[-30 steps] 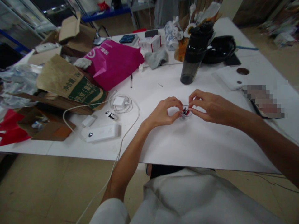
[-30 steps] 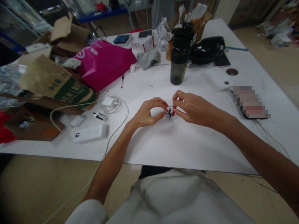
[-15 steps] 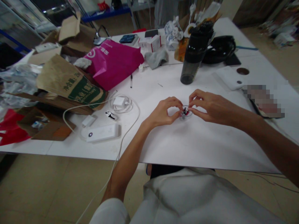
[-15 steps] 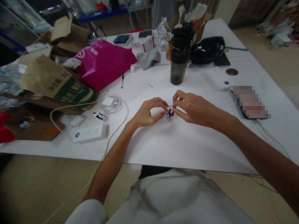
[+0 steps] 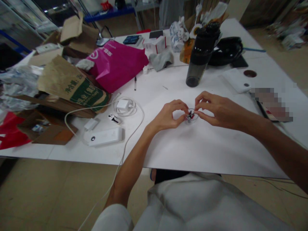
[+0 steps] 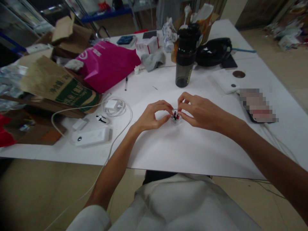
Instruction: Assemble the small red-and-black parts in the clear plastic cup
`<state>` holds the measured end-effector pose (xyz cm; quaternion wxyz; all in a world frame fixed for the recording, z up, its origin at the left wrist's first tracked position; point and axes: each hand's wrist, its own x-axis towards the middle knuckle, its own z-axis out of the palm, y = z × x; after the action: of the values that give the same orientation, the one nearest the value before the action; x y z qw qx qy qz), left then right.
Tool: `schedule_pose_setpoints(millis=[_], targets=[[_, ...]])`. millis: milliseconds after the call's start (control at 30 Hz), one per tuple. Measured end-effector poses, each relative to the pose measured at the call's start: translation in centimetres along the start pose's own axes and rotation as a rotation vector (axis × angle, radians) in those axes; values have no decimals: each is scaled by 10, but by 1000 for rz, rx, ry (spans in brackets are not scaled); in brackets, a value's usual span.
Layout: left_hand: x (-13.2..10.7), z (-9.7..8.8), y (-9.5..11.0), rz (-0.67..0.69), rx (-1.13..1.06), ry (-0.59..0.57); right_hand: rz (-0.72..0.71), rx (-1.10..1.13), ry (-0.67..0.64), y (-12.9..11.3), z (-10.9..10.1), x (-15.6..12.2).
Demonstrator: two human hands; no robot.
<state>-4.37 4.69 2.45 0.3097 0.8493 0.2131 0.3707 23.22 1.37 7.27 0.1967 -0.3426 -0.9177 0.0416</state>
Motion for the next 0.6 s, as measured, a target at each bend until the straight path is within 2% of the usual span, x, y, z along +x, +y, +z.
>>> schedule_pose_setpoints(millis=[600], targets=[[-1, 0, -3, 20, 9, 11, 18, 111, 45, -18, 16, 6]])
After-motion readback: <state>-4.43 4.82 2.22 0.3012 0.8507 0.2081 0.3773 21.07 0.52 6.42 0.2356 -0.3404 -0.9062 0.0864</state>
